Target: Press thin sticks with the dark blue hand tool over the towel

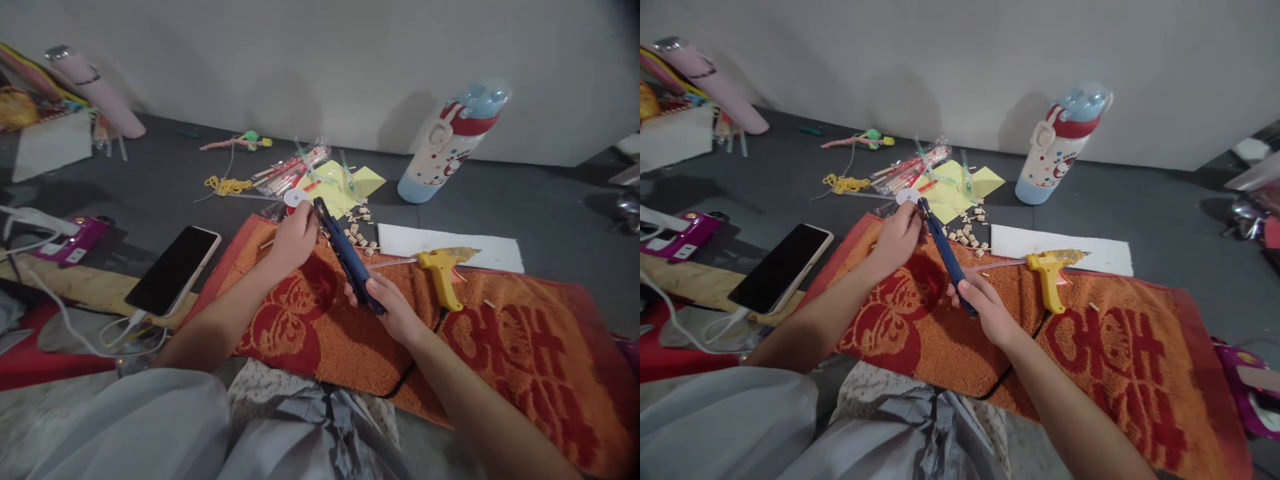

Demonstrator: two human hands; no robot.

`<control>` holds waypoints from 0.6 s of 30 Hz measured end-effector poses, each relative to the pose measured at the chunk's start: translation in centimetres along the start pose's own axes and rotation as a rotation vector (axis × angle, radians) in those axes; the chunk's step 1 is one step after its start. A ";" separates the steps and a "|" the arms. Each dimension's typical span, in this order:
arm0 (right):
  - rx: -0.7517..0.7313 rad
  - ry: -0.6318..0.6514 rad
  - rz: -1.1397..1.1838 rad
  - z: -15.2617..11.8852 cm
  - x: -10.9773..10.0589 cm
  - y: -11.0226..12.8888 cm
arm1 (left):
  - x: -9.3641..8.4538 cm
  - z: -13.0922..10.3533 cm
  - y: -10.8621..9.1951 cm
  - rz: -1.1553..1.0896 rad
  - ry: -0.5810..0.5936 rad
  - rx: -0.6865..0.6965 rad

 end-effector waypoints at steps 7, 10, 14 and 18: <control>-0.020 -0.012 -0.004 0.0 -0.2 0.0 | -0.7 0.0 -1.1 0.042 -0.055 0.107; 0.008 -0.030 0.018 0.0 -0.3 -0.2 | -0.6 0.2 -0.7 0.014 -0.055 0.097; 0.035 -0.045 0.049 -0.1 -0.3 -0.3 | -0.5 0.4 -0.4 0.004 -0.045 0.077; 0.050 -0.045 0.060 -0.1 -0.2 -0.4 | -0.5 0.3 -0.4 0.024 -0.043 0.077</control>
Point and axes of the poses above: each hand's wrist, its own z-axis towards the middle knuckle, its own x-axis out of the palm, y = z × x, the point moved 9 cm from there along z, towards the middle knuckle, and after that the axes turned 10 degrees about -y, right-handed, at the moved point
